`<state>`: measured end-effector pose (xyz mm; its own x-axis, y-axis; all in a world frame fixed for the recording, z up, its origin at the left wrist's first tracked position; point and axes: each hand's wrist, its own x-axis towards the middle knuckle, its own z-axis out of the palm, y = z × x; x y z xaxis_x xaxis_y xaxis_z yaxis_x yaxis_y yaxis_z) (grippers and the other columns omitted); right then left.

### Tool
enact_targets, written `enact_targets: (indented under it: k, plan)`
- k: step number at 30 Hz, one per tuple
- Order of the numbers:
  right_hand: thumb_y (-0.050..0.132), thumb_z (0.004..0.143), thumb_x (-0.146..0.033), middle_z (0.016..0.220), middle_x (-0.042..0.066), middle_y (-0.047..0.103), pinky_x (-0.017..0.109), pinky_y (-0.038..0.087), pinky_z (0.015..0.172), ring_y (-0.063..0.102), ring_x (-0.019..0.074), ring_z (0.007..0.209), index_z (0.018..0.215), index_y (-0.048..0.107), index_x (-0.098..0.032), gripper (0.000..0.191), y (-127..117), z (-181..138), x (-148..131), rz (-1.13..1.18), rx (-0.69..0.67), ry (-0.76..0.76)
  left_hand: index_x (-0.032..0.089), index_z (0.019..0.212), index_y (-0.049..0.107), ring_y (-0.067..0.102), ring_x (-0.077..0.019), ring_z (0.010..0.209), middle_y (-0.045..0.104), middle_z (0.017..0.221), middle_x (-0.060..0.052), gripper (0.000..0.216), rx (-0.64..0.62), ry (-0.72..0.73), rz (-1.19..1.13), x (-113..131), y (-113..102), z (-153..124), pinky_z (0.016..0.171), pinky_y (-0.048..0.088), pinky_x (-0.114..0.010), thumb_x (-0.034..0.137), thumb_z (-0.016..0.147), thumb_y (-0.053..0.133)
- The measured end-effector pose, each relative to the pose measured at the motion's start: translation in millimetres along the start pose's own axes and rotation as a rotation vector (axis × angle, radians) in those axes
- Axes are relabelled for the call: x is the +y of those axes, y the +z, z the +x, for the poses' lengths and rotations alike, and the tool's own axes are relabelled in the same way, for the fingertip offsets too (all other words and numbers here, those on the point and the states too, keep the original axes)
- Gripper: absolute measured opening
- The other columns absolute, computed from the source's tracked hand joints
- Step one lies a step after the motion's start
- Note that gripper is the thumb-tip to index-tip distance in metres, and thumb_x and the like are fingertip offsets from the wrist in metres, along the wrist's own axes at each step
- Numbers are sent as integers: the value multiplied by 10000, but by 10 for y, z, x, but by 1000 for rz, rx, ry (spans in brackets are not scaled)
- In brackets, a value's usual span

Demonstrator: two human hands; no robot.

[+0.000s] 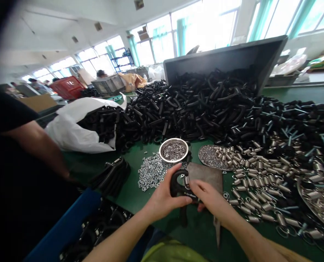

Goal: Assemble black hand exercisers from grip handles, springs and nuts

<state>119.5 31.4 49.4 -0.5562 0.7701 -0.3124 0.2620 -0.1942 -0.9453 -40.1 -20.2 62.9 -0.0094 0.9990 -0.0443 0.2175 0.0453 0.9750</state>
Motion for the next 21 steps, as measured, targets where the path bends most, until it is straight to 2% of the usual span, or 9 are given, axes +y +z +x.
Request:
enact_targets:
  k: [2,6,8,10,13,15,21]
  plan:
    - [440,834,-538,777,31,615,241,444,544,577,154,681,845,584,-154,411,9,23,-55,-72,-24,-61,305,1335,354,600,-219,936,620,1040,-6,844,-27,-6,16,-16,46,-5,842,475,-354,243,600,765]
    - [425,876,-393,807,37,621,287,425,695,564,171,777,810,540,-164,264,40,7,-93,-371,174,-232,280,1313,332,588,-205,990,595,1130,-26,794,43,-8,-47,-125,142,-31,876,466,-341,260,635,745]
    - [400,893,-374,774,35,617,284,406,678,564,169,745,795,526,-173,257,50,-31,-106,-525,207,-229,270,1310,324,588,-211,995,594,1136,-38,803,52,6,-5,-176,162,-52,884,463,-353,273,628,749]
    - [379,904,-345,769,35,624,268,393,654,574,165,729,812,543,-177,252,47,-65,-124,-644,160,-229,272,1296,345,592,-223,995,601,1127,-38,803,33,57,81,-210,165,-70,888,459,-365,259,605,755]
    - [362,904,-273,841,42,654,254,379,650,600,162,756,917,586,-182,242,24,-81,-138,-749,81,-265,294,1259,390,610,-218,961,608,1122,-22,745,-59,137,164,-239,170,-67,850,474,-348,205,602,729]
    - [356,906,-258,879,49,664,258,372,654,611,168,772,967,588,-179,252,10,-71,-132,-789,82,-267,298,1246,395,620,-208,925,613,1104,-13,724,-94,140,164,-260,186,-46,820,483,-333,180,605,709]
    - [342,930,-344,713,32,612,254,330,579,583,164,671,790,488,-185,257,-5,-37,-99,-827,217,-181,267,1256,339,596,-190,925,587,1077,-24,758,79,81,26,-323,275,40,818,480,-312,222,609,733]
